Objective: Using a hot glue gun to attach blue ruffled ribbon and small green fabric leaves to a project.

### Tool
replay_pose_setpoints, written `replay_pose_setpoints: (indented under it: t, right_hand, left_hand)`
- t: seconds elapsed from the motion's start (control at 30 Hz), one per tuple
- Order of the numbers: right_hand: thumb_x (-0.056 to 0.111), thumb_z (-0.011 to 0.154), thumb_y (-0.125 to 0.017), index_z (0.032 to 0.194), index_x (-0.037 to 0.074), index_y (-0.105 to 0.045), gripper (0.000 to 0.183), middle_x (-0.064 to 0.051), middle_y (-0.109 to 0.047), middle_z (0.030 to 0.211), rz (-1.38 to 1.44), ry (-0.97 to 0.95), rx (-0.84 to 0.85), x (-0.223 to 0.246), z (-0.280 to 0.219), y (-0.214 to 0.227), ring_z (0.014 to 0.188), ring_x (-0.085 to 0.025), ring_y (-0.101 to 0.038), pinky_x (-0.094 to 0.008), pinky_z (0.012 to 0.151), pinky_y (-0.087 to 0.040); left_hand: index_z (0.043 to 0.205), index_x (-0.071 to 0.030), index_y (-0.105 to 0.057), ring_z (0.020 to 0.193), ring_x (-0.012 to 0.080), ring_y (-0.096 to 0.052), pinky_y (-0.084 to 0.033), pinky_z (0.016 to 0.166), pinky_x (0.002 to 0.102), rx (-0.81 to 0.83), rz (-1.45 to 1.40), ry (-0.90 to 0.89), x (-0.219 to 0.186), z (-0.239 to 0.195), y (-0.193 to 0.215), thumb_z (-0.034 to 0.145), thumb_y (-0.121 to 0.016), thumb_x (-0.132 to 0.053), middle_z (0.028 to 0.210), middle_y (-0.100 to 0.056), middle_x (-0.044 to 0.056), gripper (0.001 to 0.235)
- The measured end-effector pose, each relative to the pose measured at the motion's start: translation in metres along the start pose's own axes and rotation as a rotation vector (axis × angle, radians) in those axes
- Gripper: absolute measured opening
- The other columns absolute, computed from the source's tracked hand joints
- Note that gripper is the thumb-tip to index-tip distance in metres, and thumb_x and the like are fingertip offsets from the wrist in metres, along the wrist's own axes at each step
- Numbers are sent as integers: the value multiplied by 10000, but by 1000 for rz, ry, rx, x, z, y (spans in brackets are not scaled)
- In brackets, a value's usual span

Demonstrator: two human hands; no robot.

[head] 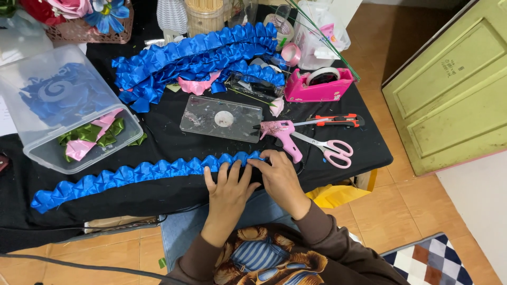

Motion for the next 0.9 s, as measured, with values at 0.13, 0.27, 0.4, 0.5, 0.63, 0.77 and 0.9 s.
replay_pose_setpoints:
  t: [0.13, 0.27, 0.4, 0.5, 0.63, 0.77, 0.9]
  right_hand:
    - [-16, 933, -537, 1175, 192, -729, 372, -82, -622, 1081, -57, 12, 5, -2, -2, -4, 920, -281, -609, -355, 743, -508]
    - [11, 948, -525, 1180, 201, -716, 355, -75, -621, 1085, -91, 7, 12, 0, -1, -3, 883, -262, -595, -356, 727, -494]
    - [-42, 924, -513, 1182, 200, -716, 408, -78, -618, 1082, -95, -2, 55, 5, 5, 0, 873, -249, -608, -343, 714, -490]
    - [-39, 903, -532, 1167, 195, -716, 398, -85, -625, 1082, -77, -5, 47, -2, 3, -5, 902, -275, -626, -360, 729, -503]
    - [-52, 858, -496, 1335, 171, -652, 548, -137, -623, 1137, 176, -106, -54, -20, -1, 4, 948, -336, -652, -405, 778, -552]
    - [-45, 889, -587, 1375, 37, -598, 493, -207, -619, 1182, 367, -267, -47, -38, -8, 7, 941, -318, -674, -401, 800, -572]
    - [33, 903, -645, 1352, 49, -628, 450, -194, -643, 1197, 372, -278, 15, -34, -4, 8, 965, -305, -690, -399, 809, -576]
  left_hand:
    - [1198, -253, -677, 1243, 260, -472, -139, 1170, 666, 21, 4, 7, 0, -4, -8, 866, -687, -615, 1232, -579, 32, 491]
    - [1223, -259, -666, 1256, 273, -468, -123, 1172, 671, 35, 3, 15, -1, -7, -14, 860, -663, -641, 1251, -581, 43, 527]
    - [1157, -254, -696, 1230, 260, -493, -132, 1177, 667, 8, 30, 10, -2, -2, -10, 882, -675, -613, 1196, -598, 30, 452]
    - [1170, -258, -684, 1251, 268, -511, -88, 1181, 677, 11, 15, 27, -1, -2, -15, 921, -595, -634, 1226, -608, 51, 460]
    - [1184, -214, -694, 1276, 263, -536, -14, 1158, 707, -15, -183, 67, 8, 11, 9, 985, -538, -587, 1283, -630, 49, 451]
    - [1199, -236, -703, 1200, 238, -590, -12, 1153, 709, -96, -325, 116, 30, 13, 26, 987, -630, -478, 1218, -679, -4, 330]
    - [1238, -251, -696, 1229, 214, -572, -42, 1148, 727, 17, -302, 177, 66, 15, -8, 903, -725, -455, 1210, -682, -26, 394]
Point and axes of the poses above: each hand's wrist, its own z-axis towards the middle knuckle, its own y-axis out of the back of the hand, x = y × z, the point moved 10 cm from there along z, towards the middle knuckle
